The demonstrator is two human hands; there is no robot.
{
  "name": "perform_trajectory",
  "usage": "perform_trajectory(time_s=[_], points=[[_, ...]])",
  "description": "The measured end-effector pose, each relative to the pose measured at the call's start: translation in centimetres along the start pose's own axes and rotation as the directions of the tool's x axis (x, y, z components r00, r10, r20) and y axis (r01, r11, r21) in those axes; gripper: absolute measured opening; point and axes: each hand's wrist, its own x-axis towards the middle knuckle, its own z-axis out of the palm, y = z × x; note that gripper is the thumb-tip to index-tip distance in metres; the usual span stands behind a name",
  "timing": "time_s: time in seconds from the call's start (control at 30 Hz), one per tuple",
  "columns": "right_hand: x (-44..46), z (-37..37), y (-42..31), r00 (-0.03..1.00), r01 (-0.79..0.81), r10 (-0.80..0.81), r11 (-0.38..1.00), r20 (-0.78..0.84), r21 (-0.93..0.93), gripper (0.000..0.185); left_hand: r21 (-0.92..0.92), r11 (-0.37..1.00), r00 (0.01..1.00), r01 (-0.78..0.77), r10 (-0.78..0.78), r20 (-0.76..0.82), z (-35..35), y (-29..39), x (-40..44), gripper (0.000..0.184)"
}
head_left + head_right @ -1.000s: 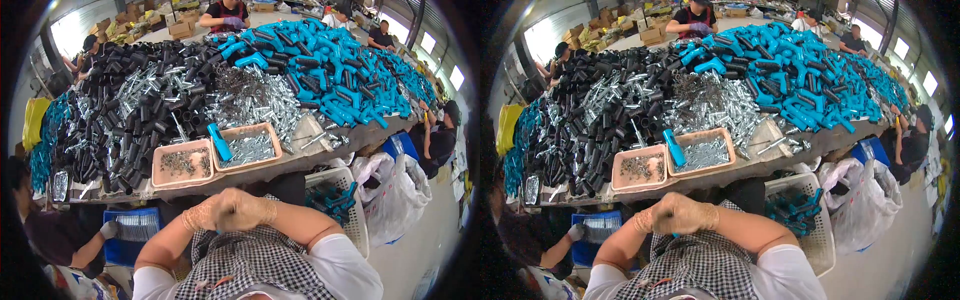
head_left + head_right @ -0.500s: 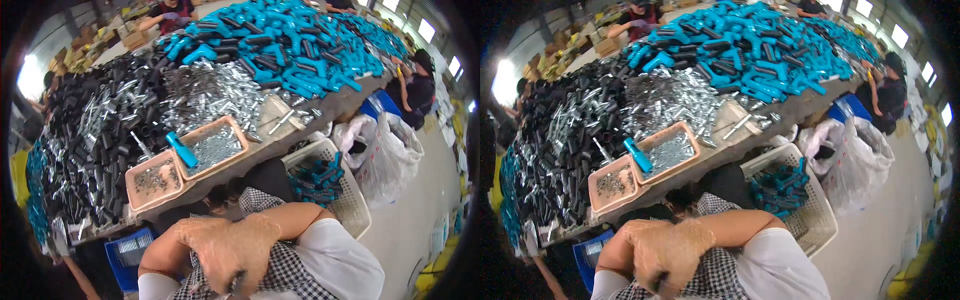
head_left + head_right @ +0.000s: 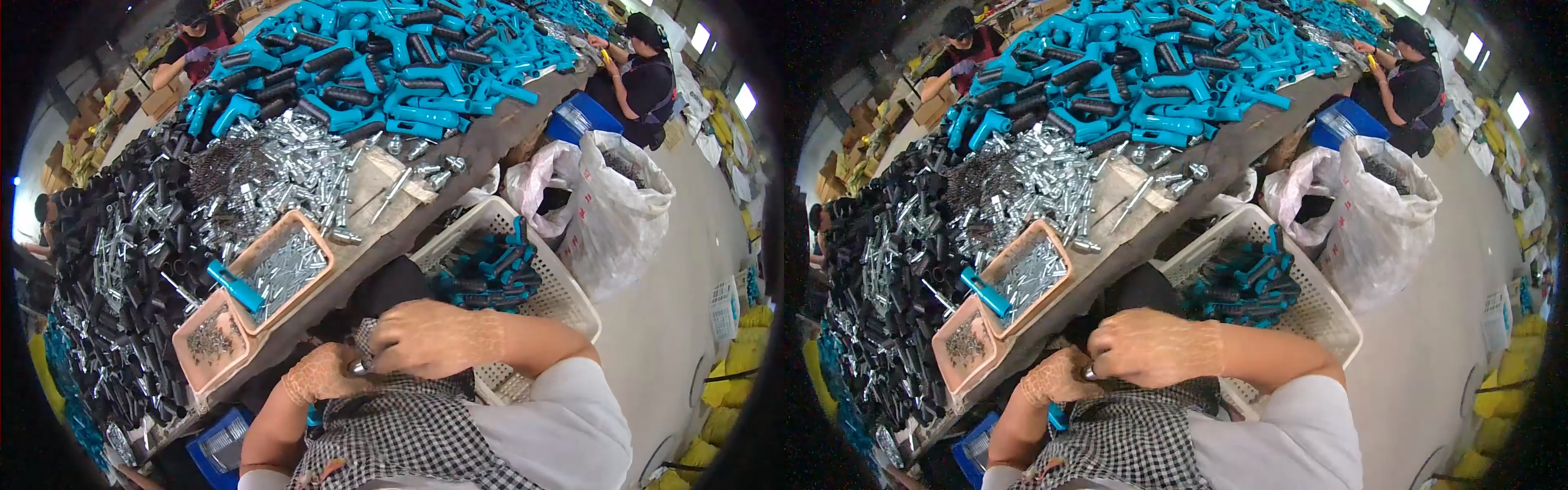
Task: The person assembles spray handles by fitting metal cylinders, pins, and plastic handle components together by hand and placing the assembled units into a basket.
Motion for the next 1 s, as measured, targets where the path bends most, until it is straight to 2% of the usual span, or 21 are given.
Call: perform_trajectory(time_s=[0.03, 0.07, 0.13, 0.17, 0.2, 0.23, 0.27, 0.3, 0.37, 0.4, 0.47, 0.53, 0.57, 0.63, 0.7, 0.73, 0.77, 0.8, 0.87, 0.93, 1.0], points=[[-1.7, -1.3, 0.1, 0.992, -0.122, 0.12, 0.99, 0.025, 0.076, 0.015, 0.125, 0.99, 0.997, 0.06, -0.065, 0.035, 0.0, 0.2, 0.8, 0.032], [-3.7, -2.2, 0.7, 0.956, -0.265, 0.282, 0.946, -0.075, 0.187, 0.02, 0.251, 0.961, 0.99, 0.113, -0.131, 0.06, -0.2, 0.3, 1.6, 0.031], [-8.3, -3.1, 4.0, 0.763, -0.557, 0.583, 0.812, -0.279, 0.173, 0.026, 0.16, 0.986, 0.997, 0.044, -0.033, -0.072, 0.2, -0.6, 1.6, 0.027], [-10.5, -2.9, 6.3, 0.524, -0.735, 0.781, 0.616, -0.34, 0.284, 0.028, 0.163, 0.987, 0.987, -0.002, 0.028, -0.156, 0.2, -0.5, 1.2, 0.027], [-12.7, -3.1, 9.6, 0.219, -0.819, 0.935, 0.331, -0.279, 0.468, 0.031, 0.172, 0.984, 0.967, -0.045, 0.086, -0.239, -0.1, -0.1, 1.0, 0.027], [-16.1, -2.0, 13.9, 0.069, -0.603, 0.926, 0.336, -0.372, 0.723, 0.03, 0.161, 0.987, 0.937, -0.002, 0.057, -0.344, -0.6, 1.4, 0.7, 0.024], [-18.2, -2.0, 17.2, -0.07, -0.401, 0.918, 0.331, -0.389, 0.854, 0.028, 0.18, 0.983, 0.931, -0.033, 0.096, -0.351, -1.1, 1.4, 0.5, 0.023], [-21.2, -1.9, 21.8, -0.148, -0.452, 0.874, 0.356, -0.462, 0.818, 0.026, 0.197, 0.978, 0.924, -0.064, 0.132, -0.358, -1.6, 1.1, 0.2, 0.022], [-22.5, -4.0, 26.4, -0.299, -0.3, 0.866, 0.313, -0.4, 0.901, 0.025, 0.264, 0.96, 0.918, -0.095, 0.187, -0.349, -2.3, 2.1, -0.2, 0.021], [-23.1, -4.8, 28.8, -0.338, -0.473, 0.821, 0.275, -0.46, 0.837, 0.03, 0.202, 0.978, 0.925, -0.047, 0.119, -0.361, -2.4, 2.0, 0.1, 0.022], [-27.4, -4.1, 36.5, -0.299, -0.433, 0.832, 0.317, -0.466, 0.844, 0.036, 0.07, 0.996, 0.923, 0.054, -0.023, -0.384, -2.2, 1.6, 0.2, 0.024], [-27.9, -3.8, 38.0, -0.221, -0.468, 0.763, 0.463, -0.607, 0.753, 0.04, 0.058, 0.997, 0.917, 0.055, -0.028, -0.398, -1.5, 0.7, 0.3, 0.027], [-22.7, -5.6, 31.8, -0.225, -0.665, 0.745, 0.354, -0.628, 0.658, 0.038, 0.051, 0.997, 0.913, 0.051, -0.026, -0.407, -1.3, 0.3, 0.5, 0.028], [-22.8, -4.9, 31.5, -0.174, -0.776, 0.736, 0.306, -0.654, 0.552, 0.038, 0.072, 0.994, 0.909, 0.085, -0.047, -0.415, -1.1, -0.5, 0.4, 0.03], [-24.5, -3.6, 30.8, -0.288, -0.584, 0.735, 0.374, -0.614, 0.721, 0.036, 0.059, 0.99, 0.903, 0.129, -0.092, -0.419, -0.9, -0.7, 0.0, 0.03], [-21.6, -4.4, 26.9, -0.387, -0.589, 0.627, 0.396, -0.676, 0.704, 0.032, 0.039, 0.988, 0.898, 0.153, -0.122, -0.422, -1.4, -0.3, 0.0, 0.029], [-21.8, -4.2, 25.7, -0.392, -0.631, 0.577, 0.398, -0.716, 0.666, 0.027, 0.018, 0.984, 0.892, 0.178, -0.153, -0.426, -1.9, 0.1, -0.1, 0.028], [-21.6, -4.2, 24.6, -0.328, -0.623, 0.513, 0.513, -0.793, 0.59, 0.023, -0.034, 0.973, 0.875, 0.227, -0.219, -0.433, -2.3, 0.6, -0.2, 0.029], [-16.9, -6.2, 20.5, -0.118, -0.686, 0.418, 0.621, -0.901, 0.379, 0.022, -0.127, 0.939, 0.838, 0.318, -0.341, -0.426, -2.9, 1.5, -0.3, 0.031], [-12.0, -8.2, 18.6, 0.133, -0.622, 0.452, 0.731, -0.882, 0.281, 0.017, -0.107, 0.922, 0.826, 0.371, -0.381, -0.416, -3.2, 1.8, -0.8, 0.034], [-5.3, -11.2, 18.0, 0.588, -0.674, 0.387, 0.72, -0.71, -0.165, 0.021, -0.106, 0.933, 0.811, 0.345, -0.352, -0.467, -3.4, 2.4, -0.9, 0.039]])
